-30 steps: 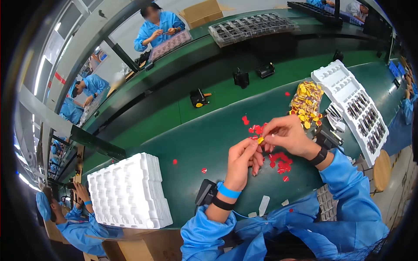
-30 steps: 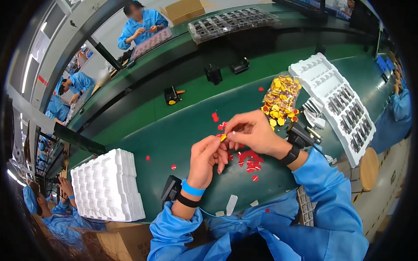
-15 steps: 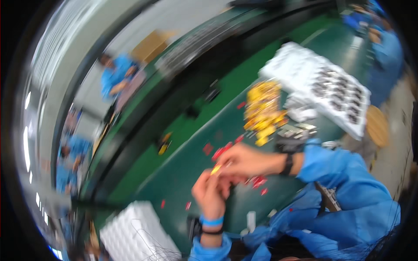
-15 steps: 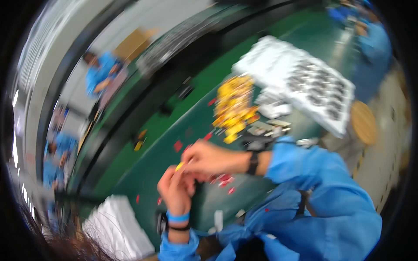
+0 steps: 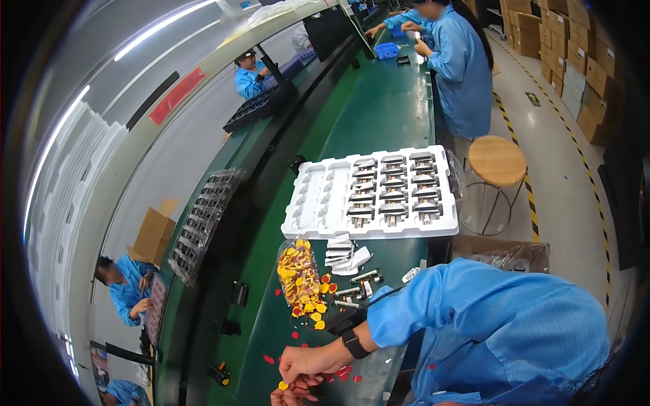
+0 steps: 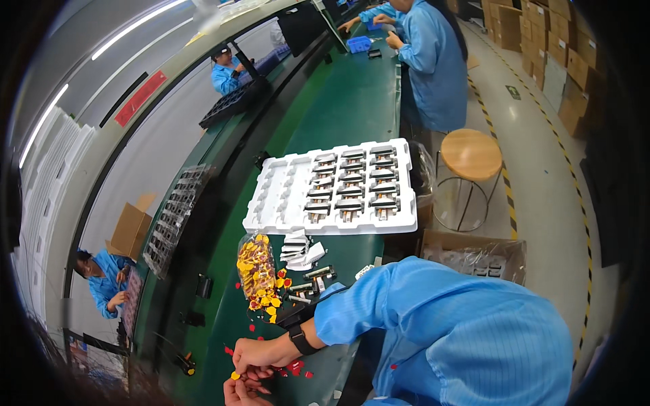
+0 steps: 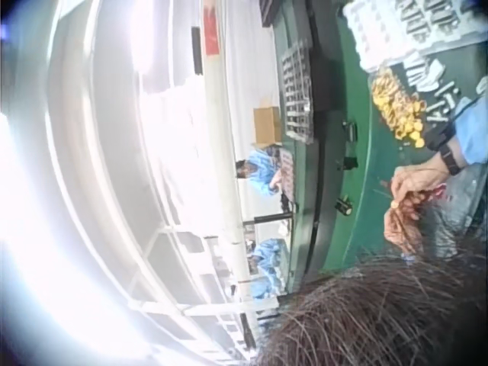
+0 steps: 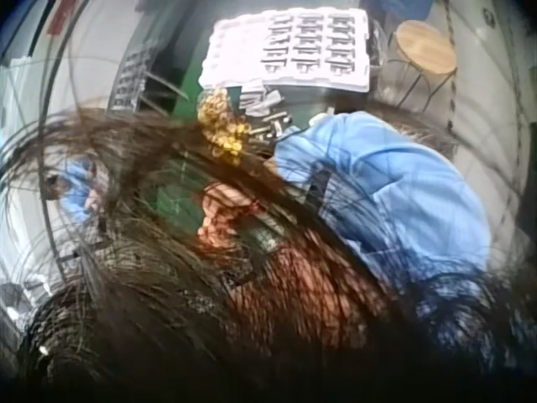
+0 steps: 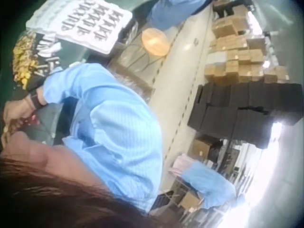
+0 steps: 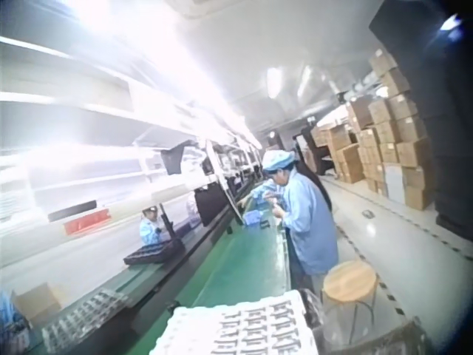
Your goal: Assembling small mechanical and electronic components on a factory production line.
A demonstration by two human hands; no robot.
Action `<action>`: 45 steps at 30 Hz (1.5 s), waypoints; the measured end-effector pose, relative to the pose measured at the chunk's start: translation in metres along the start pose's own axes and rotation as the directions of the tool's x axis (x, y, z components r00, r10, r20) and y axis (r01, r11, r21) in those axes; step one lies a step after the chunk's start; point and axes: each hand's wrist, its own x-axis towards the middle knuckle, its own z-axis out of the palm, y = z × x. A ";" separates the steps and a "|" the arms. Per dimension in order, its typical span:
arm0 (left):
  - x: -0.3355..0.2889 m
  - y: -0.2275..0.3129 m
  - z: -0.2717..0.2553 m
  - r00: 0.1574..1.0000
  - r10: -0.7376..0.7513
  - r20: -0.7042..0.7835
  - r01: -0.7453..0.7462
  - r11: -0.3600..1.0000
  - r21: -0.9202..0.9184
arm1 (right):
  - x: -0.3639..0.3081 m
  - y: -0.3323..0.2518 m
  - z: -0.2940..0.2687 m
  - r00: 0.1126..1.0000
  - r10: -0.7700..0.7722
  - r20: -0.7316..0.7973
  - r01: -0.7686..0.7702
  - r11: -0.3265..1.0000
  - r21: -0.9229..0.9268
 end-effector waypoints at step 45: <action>0.214 0.037 -0.041 0.845 -0.204 0.495 -0.102 0.846 0.523 | -0.001 -0.091 -0.058 0.745 -0.293 -0.600 0.348 0.937 -0.024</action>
